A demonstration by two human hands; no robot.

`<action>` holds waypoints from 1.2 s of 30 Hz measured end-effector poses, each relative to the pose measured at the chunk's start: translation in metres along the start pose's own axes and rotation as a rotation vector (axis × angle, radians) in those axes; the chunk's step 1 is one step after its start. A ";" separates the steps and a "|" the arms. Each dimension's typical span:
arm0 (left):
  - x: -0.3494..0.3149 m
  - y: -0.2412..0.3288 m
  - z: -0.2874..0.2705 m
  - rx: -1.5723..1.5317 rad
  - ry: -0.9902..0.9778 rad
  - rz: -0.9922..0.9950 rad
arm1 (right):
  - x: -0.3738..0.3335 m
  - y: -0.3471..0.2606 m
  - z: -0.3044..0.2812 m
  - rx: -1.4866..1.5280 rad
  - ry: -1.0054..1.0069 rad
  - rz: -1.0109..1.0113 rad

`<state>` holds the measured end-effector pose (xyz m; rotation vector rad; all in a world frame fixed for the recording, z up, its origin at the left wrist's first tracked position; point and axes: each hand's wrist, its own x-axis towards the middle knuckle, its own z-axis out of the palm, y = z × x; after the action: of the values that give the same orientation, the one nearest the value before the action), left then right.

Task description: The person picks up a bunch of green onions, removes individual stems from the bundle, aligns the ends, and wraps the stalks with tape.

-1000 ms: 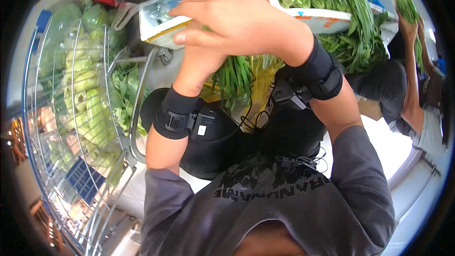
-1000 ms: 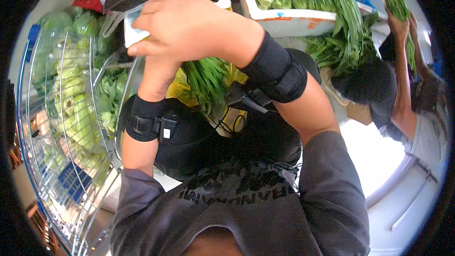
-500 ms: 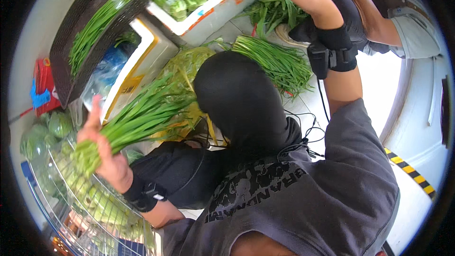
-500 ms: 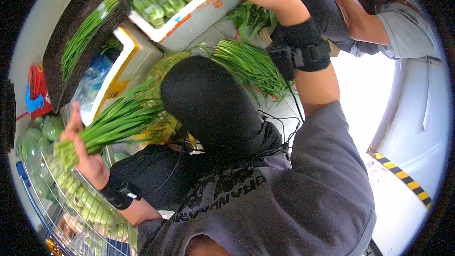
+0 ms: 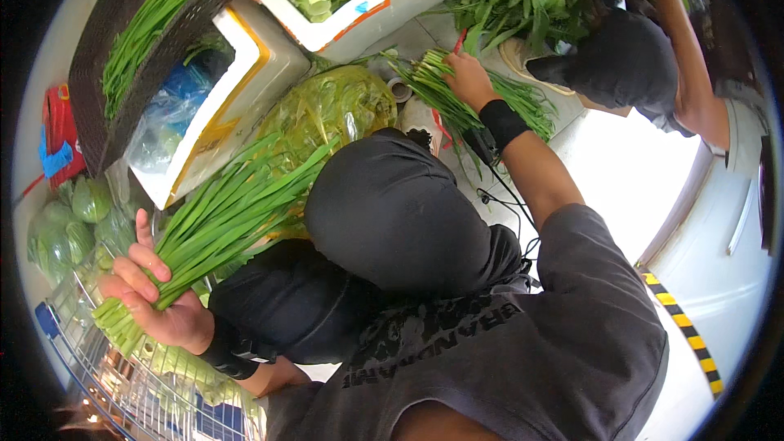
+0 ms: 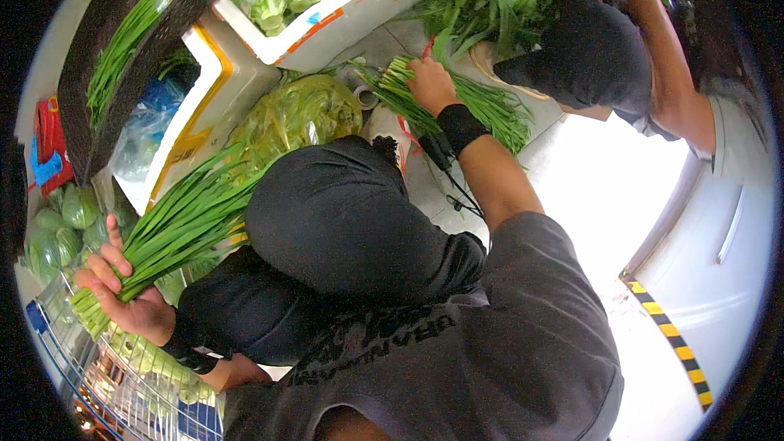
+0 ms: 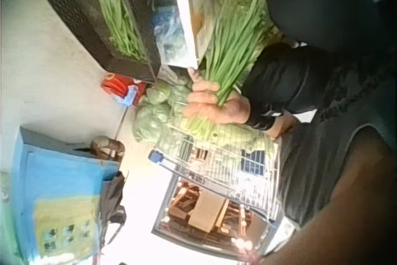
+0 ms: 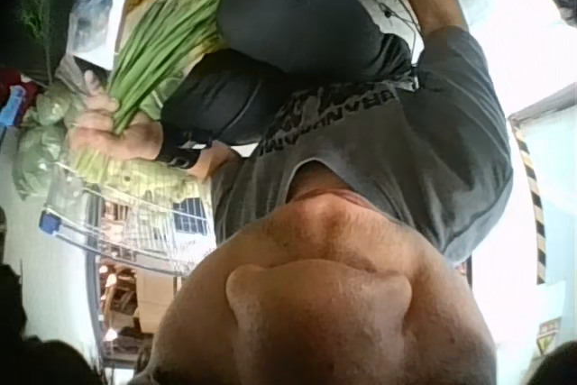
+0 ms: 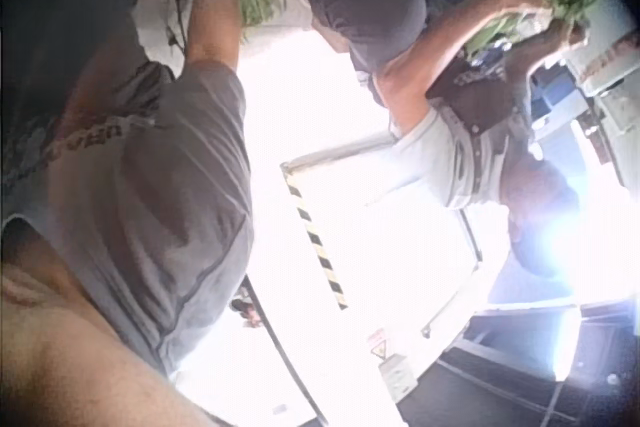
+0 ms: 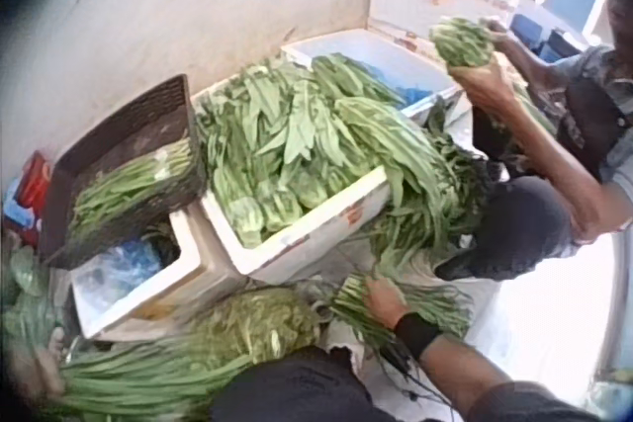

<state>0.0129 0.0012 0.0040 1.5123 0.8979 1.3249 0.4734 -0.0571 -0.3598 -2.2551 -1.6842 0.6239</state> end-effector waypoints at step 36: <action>-0.022 0.009 -0.027 -0.012 0.100 -0.059 | -0.001 -0.023 0.046 -0.303 0.024 -0.046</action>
<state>-0.0174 -0.0181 0.0052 1.4100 0.9885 1.3699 0.4318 -0.0537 -0.3902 -2.4021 -1.9235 0.3481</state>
